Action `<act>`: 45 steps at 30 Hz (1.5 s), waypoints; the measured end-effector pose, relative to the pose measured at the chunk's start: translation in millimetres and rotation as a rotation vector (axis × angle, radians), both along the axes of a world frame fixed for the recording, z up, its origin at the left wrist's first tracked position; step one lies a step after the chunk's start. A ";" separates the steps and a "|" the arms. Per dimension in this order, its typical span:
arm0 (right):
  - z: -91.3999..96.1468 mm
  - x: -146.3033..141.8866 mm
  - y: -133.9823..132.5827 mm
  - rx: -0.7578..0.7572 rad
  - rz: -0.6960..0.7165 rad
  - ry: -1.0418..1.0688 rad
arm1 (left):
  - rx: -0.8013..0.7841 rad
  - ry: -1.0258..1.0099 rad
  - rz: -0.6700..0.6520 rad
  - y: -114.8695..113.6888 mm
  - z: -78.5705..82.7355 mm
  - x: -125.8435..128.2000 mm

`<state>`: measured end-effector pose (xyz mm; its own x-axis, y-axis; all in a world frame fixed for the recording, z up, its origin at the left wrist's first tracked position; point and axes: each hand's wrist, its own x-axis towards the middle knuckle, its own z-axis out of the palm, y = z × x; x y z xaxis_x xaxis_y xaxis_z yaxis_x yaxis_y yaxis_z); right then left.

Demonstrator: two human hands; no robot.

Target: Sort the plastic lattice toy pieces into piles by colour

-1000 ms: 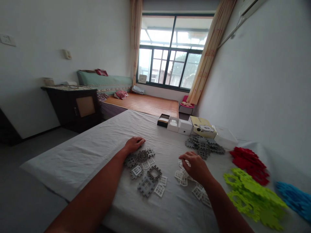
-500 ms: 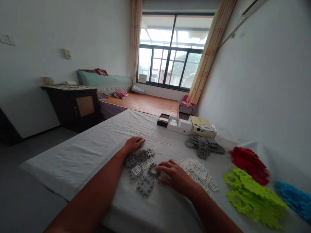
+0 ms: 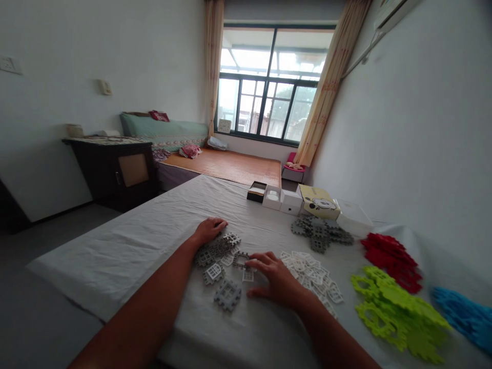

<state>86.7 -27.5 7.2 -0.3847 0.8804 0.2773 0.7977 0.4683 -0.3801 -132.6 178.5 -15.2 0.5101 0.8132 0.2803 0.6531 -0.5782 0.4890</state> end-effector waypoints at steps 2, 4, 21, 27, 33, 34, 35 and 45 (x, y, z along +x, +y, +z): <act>-3.9 -0.9 3.0 -0.018 0.000 0.000 | 0.003 0.002 0.001 0.4 -0.2 0.0; -7.4 -2.0 7.9 -0.015 -0.027 0.027 | -0.012 0.008 0.006 0.4 0.1 0.2; -3.2 -13.9 8.9 0.058 -0.128 -0.061 | -0.008 0.016 0.007 1.1 0.6 0.2; -3.1 -12.1 7.5 0.073 -0.147 -0.079 | 0.024 0.014 -0.002 2.2 -1.5 -0.9; -1.6 -8.5 9.8 0.105 -0.253 -0.108 | 0.013 0.016 -0.003 1.4 -0.3 -0.3; -1.4 -8.0 9.9 0.114 -0.267 -0.107 | 0.011 0.017 0.000 1.3 -0.1 -0.2; -1.3 -7.6 9.9 0.123 -0.274 -0.100 | 0.008 0.018 0.003 1.3 -0.1 -0.1; -2.2 -8.9 8.5 0.141 -0.295 0.048 | -0.005 0.019 0.001 0.5 1.1 0.1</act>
<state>77.7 -19.0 4.9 -0.1021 0.9035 0.4161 0.8896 0.2701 -0.3682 -132.4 179.0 -14.1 0.5147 0.8149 0.2666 0.6629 -0.5754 0.4791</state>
